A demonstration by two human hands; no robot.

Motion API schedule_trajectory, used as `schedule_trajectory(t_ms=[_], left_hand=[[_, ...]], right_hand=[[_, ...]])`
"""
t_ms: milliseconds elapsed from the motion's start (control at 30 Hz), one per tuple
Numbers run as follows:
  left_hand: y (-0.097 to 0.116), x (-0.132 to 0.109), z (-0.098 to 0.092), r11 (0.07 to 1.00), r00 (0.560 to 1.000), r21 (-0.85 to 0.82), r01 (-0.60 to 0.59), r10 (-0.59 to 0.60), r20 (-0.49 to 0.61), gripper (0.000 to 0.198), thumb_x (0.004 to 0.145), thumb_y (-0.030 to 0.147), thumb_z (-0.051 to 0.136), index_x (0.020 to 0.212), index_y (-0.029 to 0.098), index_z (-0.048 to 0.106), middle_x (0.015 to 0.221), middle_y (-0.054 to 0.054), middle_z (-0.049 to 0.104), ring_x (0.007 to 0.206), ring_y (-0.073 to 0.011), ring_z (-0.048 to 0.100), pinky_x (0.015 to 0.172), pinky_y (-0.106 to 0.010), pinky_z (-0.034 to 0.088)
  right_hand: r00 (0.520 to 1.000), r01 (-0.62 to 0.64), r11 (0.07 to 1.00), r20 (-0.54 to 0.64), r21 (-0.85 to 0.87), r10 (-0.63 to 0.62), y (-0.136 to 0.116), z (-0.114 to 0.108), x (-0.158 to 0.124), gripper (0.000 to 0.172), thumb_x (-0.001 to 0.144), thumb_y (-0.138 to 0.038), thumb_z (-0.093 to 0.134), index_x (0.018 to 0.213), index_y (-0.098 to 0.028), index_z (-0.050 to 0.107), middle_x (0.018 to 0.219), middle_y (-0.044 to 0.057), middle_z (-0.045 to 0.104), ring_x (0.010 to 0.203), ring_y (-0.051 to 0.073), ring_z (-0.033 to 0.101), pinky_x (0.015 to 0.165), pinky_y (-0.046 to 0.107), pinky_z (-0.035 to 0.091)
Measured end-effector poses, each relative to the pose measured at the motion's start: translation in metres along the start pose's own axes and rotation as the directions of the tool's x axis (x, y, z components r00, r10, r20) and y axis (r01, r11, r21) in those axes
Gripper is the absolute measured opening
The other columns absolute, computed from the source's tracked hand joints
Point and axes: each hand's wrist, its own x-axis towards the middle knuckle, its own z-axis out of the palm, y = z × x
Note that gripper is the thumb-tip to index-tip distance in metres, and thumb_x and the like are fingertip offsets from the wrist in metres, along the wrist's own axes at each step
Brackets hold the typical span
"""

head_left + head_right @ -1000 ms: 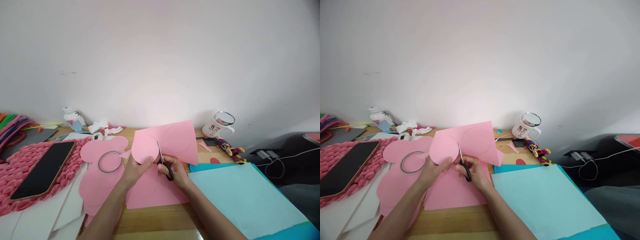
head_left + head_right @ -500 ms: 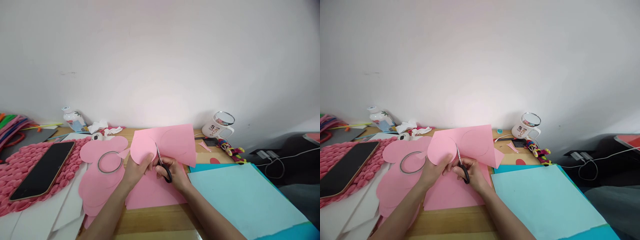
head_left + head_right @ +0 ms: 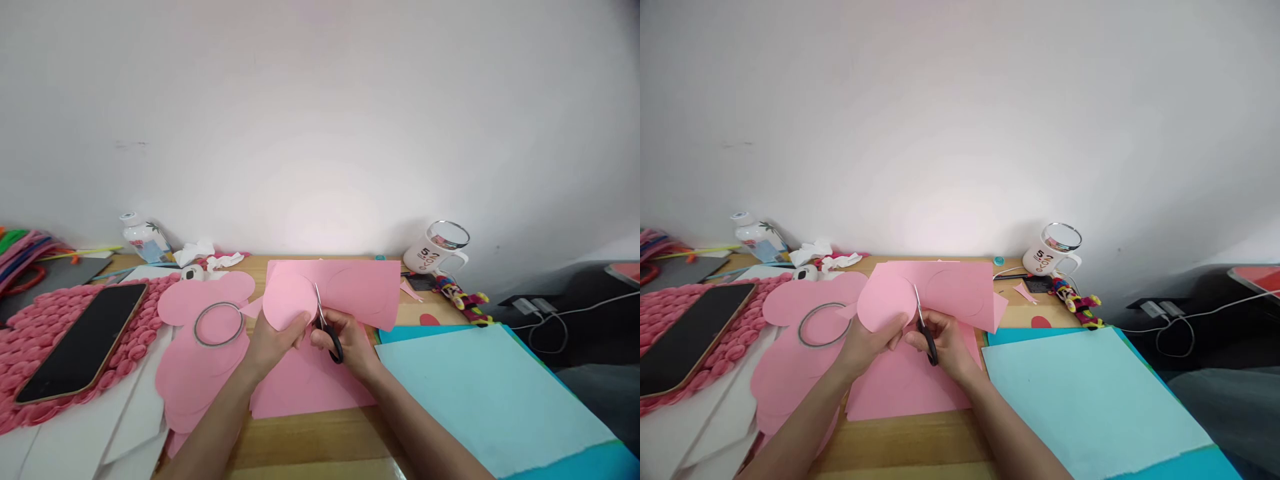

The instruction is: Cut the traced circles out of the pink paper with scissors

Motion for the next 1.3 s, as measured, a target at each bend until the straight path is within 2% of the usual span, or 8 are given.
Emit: schedule_trajectory(t_ms=[467, 900, 1300], left_hand=[[-0.007, 0.001, -0.002, 1.0, 1.0, -0.004, -0.015, 0.015, -0.011, 0.03, 0.074, 0.031, 0.055, 0.05, 0.019, 0.043, 0.039, 0.007, 0.039, 0.04, -0.0073, 0.037, 0.044, -0.021, 0.034], [-0.006, 0.002, -0.002, 1.0, 0.999, -0.007, -0.026, 0.025, -0.044, 0.027, 0.07, 0.029, 0.056, 0.049, 0.018, 0.043, 0.038, 0.006, 0.04, 0.039, -0.007, 0.037, 0.041, -0.02, 0.033], [-0.01, 0.004, -0.002, 0.999, 0.999, 0.022, 0.029, -0.029, -0.036, 0.029, 0.066, 0.033, 0.059, 0.045, 0.019, 0.044, 0.035, 0.007, 0.039, 0.036, -0.0078, 0.038, 0.039, -0.021, 0.034]], right_hand=[[0.999, -0.046, 0.999, -0.017, 0.016, 0.046, 0.006, -0.001, -0.001, 0.031, 0.068, -0.047, 0.07, 0.073, -0.018, 0.06, 0.054, -0.004, 0.051, 0.049, 0.01, 0.045, 0.049, 0.024, 0.037], [0.999, -0.045, 0.999, 0.011, 0.006, 0.045, 0.009, -0.003, -0.002, 0.027, 0.076, -0.045, 0.064, 0.078, -0.018, 0.061, 0.051, -0.005, 0.05, 0.047, 0.01, 0.044, 0.048, 0.024, 0.036], [1.0, -0.014, 0.999, 0.009, 0.032, 0.014, 0.006, -0.004, 0.002, 0.036, 0.064, -0.048, 0.073, 0.069, -0.018, 0.054, 0.061, -0.004, 0.042, 0.056, 0.01, 0.035, 0.053, 0.024, 0.031]])
